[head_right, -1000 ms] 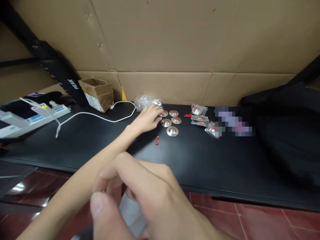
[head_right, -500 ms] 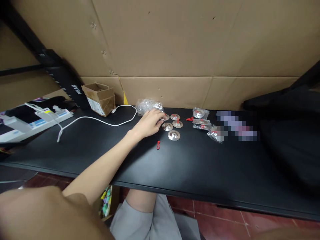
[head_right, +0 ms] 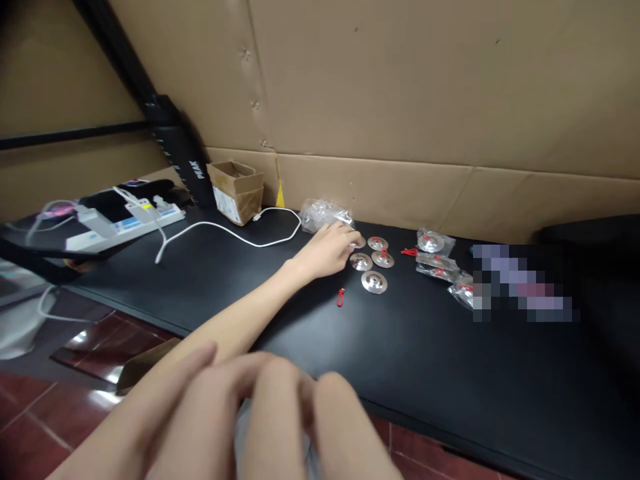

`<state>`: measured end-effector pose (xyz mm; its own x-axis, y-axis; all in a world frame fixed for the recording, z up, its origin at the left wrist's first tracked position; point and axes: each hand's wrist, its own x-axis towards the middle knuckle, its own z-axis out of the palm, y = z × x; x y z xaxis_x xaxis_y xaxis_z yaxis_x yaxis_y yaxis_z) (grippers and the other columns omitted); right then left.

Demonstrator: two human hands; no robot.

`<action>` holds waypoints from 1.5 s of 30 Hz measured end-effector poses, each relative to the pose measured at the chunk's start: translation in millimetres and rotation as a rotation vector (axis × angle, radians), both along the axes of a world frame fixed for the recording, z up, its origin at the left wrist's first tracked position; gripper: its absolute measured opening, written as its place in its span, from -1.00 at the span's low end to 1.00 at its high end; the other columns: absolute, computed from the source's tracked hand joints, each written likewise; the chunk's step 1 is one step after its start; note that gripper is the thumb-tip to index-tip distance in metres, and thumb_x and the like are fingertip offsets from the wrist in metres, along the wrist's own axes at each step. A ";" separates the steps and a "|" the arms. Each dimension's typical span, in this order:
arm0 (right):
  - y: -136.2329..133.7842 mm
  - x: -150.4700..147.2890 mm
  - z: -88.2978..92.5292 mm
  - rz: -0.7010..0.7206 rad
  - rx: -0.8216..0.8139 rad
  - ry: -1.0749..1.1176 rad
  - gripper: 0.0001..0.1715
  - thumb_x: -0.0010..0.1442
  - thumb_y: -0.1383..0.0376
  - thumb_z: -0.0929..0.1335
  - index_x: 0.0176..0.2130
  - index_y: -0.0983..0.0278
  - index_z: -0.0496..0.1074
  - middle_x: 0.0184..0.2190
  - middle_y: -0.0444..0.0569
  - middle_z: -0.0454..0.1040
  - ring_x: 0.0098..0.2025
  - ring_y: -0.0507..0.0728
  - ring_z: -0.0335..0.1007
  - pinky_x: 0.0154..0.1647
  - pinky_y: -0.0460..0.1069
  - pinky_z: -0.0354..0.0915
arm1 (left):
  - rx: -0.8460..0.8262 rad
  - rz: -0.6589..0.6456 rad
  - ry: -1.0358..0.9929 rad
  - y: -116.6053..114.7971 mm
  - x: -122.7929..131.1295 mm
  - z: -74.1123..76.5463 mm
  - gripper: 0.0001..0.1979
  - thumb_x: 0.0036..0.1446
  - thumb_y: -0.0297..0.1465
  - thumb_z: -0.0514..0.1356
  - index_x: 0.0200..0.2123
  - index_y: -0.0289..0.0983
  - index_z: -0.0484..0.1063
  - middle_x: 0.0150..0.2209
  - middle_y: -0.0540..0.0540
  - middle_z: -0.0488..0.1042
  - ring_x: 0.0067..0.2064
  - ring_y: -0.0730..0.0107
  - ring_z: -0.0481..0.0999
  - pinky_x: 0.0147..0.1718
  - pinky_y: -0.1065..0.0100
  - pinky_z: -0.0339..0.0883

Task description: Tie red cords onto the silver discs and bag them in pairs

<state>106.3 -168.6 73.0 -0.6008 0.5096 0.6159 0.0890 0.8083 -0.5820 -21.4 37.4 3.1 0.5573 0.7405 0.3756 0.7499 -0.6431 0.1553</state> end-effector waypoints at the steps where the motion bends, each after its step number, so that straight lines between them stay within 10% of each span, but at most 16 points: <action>1: 4.2 1.5 2.4 -0.106 0.015 -0.016 -0.55 0.05 0.00 0.40 -0.03 -0.34 0.60 -0.49 -0.15 0.57 -0.59 0.23 0.33 -0.81 0.11 -0.08 | 0.005 -0.009 0.002 0.1 -0.1 0.1 -0.70 0.32 -0.53 0.06 0.01 -0.24 0.50 0.00 -0.19 0.54 0.16 0.05 0.44 0.12 0.06 0.32; 5: 69.7 26.6 10.4 -0.502 0.281 -0.440 -0.73 0.28 0.07 0.35 -0.13 0.03 0.63 -0.41 -0.02 0.61 -0.45 0.22 0.48 -0.53 0.09 0.22 | 0.035 0.007 0.020 0.6 -1.4 0.2 -0.73 0.32 -0.53 0.07 -0.02 -0.25 0.50 -0.02 -0.20 0.54 0.14 0.04 0.45 0.11 0.06 0.34; 9: 178.8 87.2 -7.6 -0.966 0.181 -0.606 -0.67 0.37 0.13 0.26 -0.08 0.12 0.58 -0.29 0.00 0.65 -0.29 0.26 0.54 -0.38 0.07 0.21 | 0.049 0.061 0.034 1.9 -3.5 0.3 -0.73 0.28 -0.57 0.09 -0.06 -0.28 0.52 -0.04 -0.21 0.55 0.12 0.01 0.46 0.10 0.06 0.34; 13: 229.4 131.5 -48.8 -1.026 0.075 -0.721 -0.61 0.36 0.22 0.25 0.02 0.18 0.58 -0.10 0.05 0.66 -0.03 0.31 0.52 -0.24 0.09 0.25 | -0.007 0.042 0.056 4.7 -5.2 -2.1 -0.71 0.29 -0.55 0.13 0.01 -0.26 0.53 0.01 -0.21 0.53 0.13 0.04 0.45 0.09 0.10 0.35; 19: 228.1 137.1 -81.6 -0.961 0.204 -0.885 -0.59 0.29 0.26 0.30 -0.01 0.27 0.65 0.00 0.15 0.60 0.06 0.35 0.44 0.04 0.18 0.24 | -0.045 -0.088 0.061 5.7 0.1 -12.9 -0.66 0.44 -0.40 0.06 0.18 -0.22 0.47 0.09 -0.19 0.47 0.14 0.06 0.42 0.09 0.08 0.32; 27: 241.9 145.2 -96.6 -0.950 0.215 -0.762 -0.75 0.28 0.29 0.33 -0.24 0.22 0.64 -0.24 0.06 0.56 -0.12 0.30 0.49 -0.09 0.15 0.24 | -0.140 -0.122 0.026 7.0 3.6 -22.4 -0.64 0.43 -0.18 0.13 0.14 -0.20 0.52 0.11 -0.17 0.49 0.14 0.05 0.41 0.07 0.09 0.30; 35: 236.0 134.6 -93.3 -0.880 0.121 -0.244 -0.95 0.15 0.34 0.39 -0.31 0.22 0.49 -0.35 -0.04 0.56 -0.42 0.13 0.41 -0.28 0.04 0.32 | -0.133 -0.164 0.022 10.4 4.5 -27.0 -0.66 0.43 -0.26 0.17 0.18 -0.23 0.49 0.08 -0.18 0.49 0.15 0.08 0.42 0.07 0.14 0.29; 45: 229.0 118.5 -89.6 -0.801 0.140 -0.193 -0.78 0.20 0.31 0.37 -0.14 0.25 0.56 -0.38 -0.03 0.56 -0.49 0.12 0.37 -0.33 0.07 0.32 | -0.105 -0.165 -0.006 9.4 6.0 -26.1 -0.74 0.41 -0.33 0.18 0.09 -0.23 0.51 0.05 -0.19 0.50 0.14 0.10 0.45 0.07 0.16 0.32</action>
<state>224.8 60.4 -16.6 -0.1907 0.7536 0.6291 0.7553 0.5220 -0.3963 -15.4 46.9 -22.9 0.6725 0.6743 0.3050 0.6342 -0.7375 0.2320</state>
